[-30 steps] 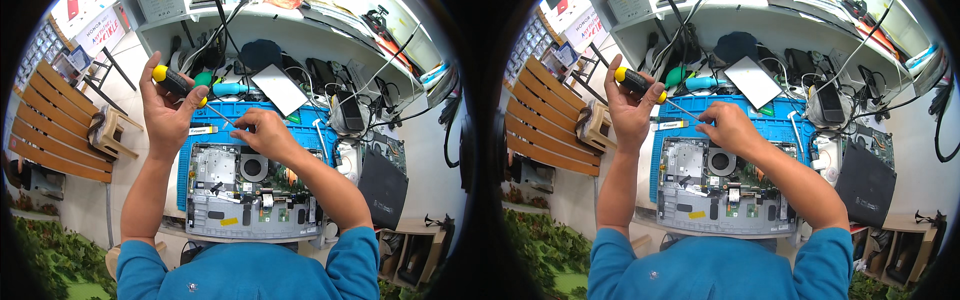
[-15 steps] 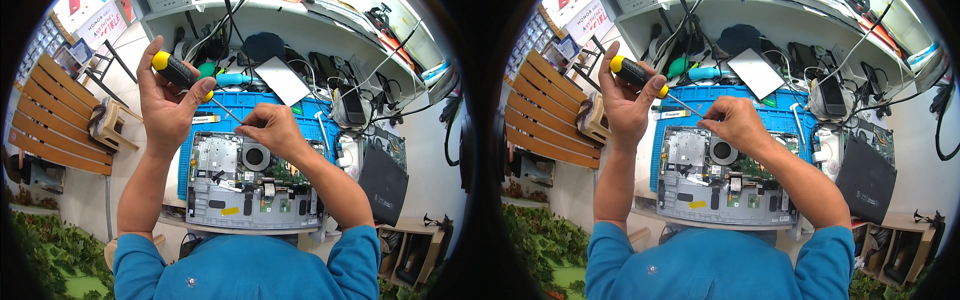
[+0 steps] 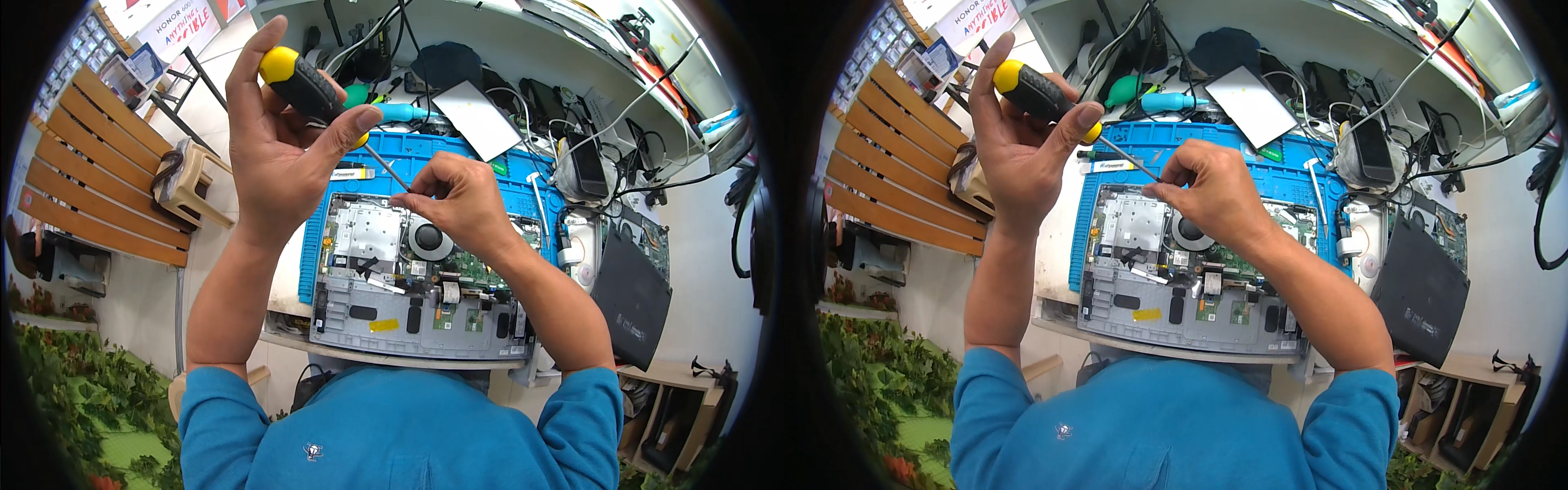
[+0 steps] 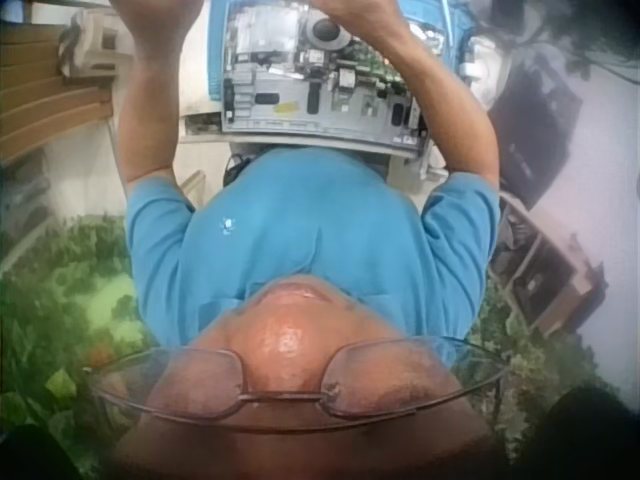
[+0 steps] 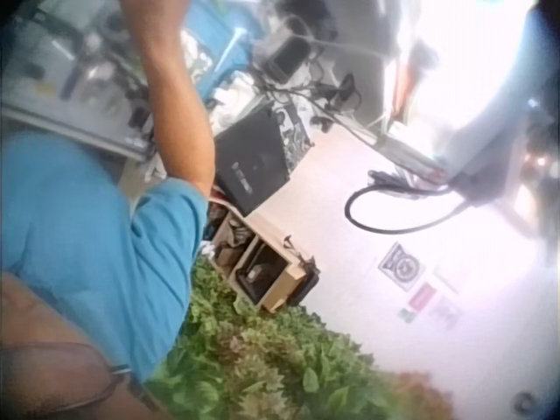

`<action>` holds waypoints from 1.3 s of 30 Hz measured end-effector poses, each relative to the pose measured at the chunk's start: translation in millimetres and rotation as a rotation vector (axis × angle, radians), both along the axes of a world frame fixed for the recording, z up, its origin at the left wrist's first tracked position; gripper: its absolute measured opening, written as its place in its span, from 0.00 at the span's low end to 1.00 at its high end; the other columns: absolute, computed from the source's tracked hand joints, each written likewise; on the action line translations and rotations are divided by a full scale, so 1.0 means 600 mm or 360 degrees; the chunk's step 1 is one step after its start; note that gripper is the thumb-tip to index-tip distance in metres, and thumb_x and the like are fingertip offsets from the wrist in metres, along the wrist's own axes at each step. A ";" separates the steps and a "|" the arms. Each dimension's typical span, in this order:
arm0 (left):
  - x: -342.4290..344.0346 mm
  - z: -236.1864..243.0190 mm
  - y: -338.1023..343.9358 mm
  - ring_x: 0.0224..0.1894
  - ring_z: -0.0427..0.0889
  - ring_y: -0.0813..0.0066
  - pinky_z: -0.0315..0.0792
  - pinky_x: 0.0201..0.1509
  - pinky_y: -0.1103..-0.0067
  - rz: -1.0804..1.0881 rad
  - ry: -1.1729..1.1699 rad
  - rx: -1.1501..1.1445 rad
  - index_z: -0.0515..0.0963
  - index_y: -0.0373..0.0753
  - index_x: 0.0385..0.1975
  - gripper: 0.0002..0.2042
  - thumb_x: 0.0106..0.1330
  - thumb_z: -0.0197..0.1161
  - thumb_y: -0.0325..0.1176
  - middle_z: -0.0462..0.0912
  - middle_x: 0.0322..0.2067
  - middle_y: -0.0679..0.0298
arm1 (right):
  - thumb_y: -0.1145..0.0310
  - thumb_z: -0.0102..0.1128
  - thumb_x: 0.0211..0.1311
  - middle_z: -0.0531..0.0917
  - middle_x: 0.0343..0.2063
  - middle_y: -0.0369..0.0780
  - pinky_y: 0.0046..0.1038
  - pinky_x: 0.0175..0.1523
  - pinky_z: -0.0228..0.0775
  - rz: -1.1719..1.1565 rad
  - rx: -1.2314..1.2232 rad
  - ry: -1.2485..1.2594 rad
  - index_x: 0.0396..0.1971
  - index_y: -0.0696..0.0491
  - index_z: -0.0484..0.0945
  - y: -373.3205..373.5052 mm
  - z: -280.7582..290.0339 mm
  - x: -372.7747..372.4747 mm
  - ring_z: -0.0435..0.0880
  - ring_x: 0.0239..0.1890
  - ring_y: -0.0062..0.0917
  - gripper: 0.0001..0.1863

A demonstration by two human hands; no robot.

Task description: The person uses a screwdriver to remove screws from a disassembled laptop on a workbench. They then pick up a laptop battery, align it with the internal chassis, and secure it by tightening screws. The person also connects a ribbon cable to the motherboard.

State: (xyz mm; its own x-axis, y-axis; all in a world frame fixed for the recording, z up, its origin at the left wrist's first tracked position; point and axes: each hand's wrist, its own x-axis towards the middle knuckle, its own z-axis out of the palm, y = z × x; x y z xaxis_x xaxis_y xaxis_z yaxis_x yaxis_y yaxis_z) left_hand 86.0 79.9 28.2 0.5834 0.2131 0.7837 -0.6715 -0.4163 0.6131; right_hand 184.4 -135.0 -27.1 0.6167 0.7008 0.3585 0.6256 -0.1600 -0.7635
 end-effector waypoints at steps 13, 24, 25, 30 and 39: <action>-0.030 0.010 0.019 0.48 0.90 0.77 0.87 0.56 0.80 -0.0070 -0.0076 0.0099 0.54 0.44 0.84 0.46 0.72 0.78 0.24 0.88 0.47 0.58 | 0.68 0.89 0.59 0.84 0.26 0.34 0.23 0.30 0.72 0.0043 0.0101 -0.0010 0.26 0.57 0.85 -0.003 0.013 -0.030 0.80 0.26 0.14 0.16; -0.048 0.014 0.017 0.50 0.91 0.76 0.87 0.58 0.79 0.0022 -0.0074 0.0097 0.56 0.43 0.83 0.44 0.72 0.78 0.24 0.90 0.46 0.58 | 0.66 0.88 0.59 0.86 0.27 0.38 0.30 0.35 0.76 0.0014 0.0069 -0.0071 0.27 0.57 0.85 -0.008 0.030 -0.053 0.83 0.28 0.24 0.17; -0.050 0.016 0.013 0.50 0.91 0.75 0.87 0.58 0.79 0.0031 -0.0075 0.0084 0.56 0.43 0.83 0.44 0.72 0.78 0.24 0.90 0.46 0.58 | 0.66 0.88 0.59 0.86 0.27 0.38 0.30 0.35 0.76 0.0012 0.0070 -0.0084 0.27 0.57 0.85 -0.008 0.029 -0.054 0.83 0.28 0.24 0.17; -0.058 0.018 0.011 0.49 0.91 0.76 0.87 0.58 0.79 -0.0003 -0.0089 0.0043 0.57 0.43 0.82 0.44 0.72 0.79 0.24 0.89 0.46 0.58 | 0.66 0.87 0.60 0.86 0.27 0.38 0.30 0.35 0.77 0.0018 0.0086 -0.0147 0.28 0.57 0.85 -0.013 0.036 -0.060 0.84 0.29 0.25 0.16; -0.062 0.029 0.002 0.48 0.91 0.76 0.88 0.56 0.80 -0.0049 -0.0130 0.0075 0.56 0.43 0.83 0.45 0.71 0.79 0.23 0.89 0.47 0.57 | 0.69 0.85 0.62 0.88 0.29 0.40 0.31 0.36 0.82 0.0006 0.0042 -0.0269 0.29 0.58 0.85 -0.022 0.050 -0.063 0.89 0.30 0.29 0.13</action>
